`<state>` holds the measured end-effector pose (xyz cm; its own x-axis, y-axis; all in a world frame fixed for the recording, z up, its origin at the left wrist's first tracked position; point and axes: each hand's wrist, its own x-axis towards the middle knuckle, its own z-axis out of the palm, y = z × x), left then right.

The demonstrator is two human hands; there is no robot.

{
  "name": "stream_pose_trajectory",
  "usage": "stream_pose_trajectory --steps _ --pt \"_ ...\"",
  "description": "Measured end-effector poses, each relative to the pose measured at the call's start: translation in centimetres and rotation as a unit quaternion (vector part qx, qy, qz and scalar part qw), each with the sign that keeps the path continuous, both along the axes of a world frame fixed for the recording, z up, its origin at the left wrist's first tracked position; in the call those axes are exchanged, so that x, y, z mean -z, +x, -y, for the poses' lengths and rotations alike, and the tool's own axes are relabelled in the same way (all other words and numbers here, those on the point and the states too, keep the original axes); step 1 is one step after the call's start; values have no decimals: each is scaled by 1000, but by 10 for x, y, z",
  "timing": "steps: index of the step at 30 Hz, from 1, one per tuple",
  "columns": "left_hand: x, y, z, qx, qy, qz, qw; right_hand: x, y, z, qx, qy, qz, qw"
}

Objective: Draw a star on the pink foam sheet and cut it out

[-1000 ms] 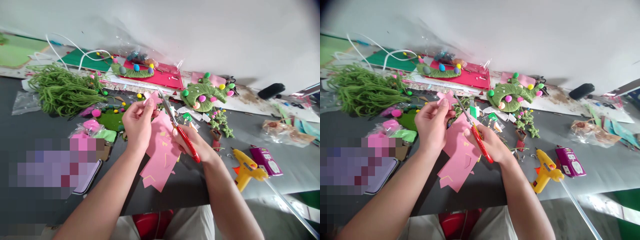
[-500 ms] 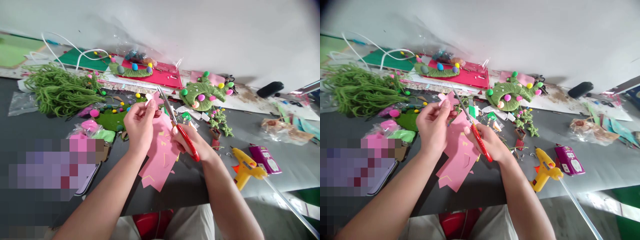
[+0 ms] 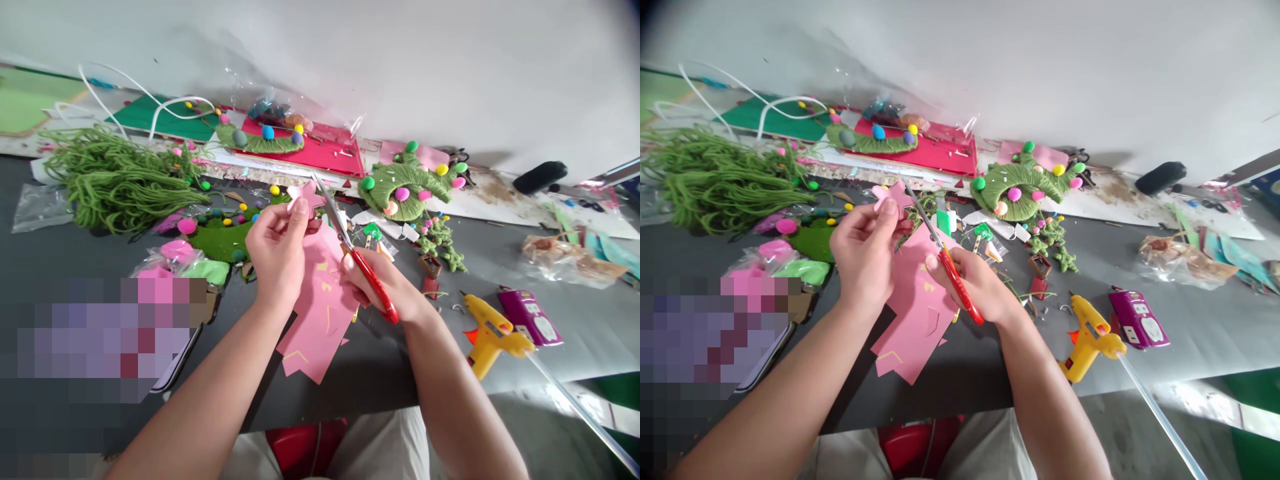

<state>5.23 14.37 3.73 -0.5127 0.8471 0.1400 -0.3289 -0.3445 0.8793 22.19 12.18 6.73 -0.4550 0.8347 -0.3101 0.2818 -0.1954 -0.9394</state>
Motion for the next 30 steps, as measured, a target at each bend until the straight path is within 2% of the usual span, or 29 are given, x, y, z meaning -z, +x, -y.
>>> stream_pose_trajectory --steps 9,19,30 --pt "0 3 1 3 -5 -7 1000 2 0 0 9 -8 -23 1000" --pt "1 2 1 2 -5 -18 1000 0 -1 1 6 3 -3 1000" --pt "0 9 2 22 -16 46 999 2 -2 1 6 9 -12 1000"
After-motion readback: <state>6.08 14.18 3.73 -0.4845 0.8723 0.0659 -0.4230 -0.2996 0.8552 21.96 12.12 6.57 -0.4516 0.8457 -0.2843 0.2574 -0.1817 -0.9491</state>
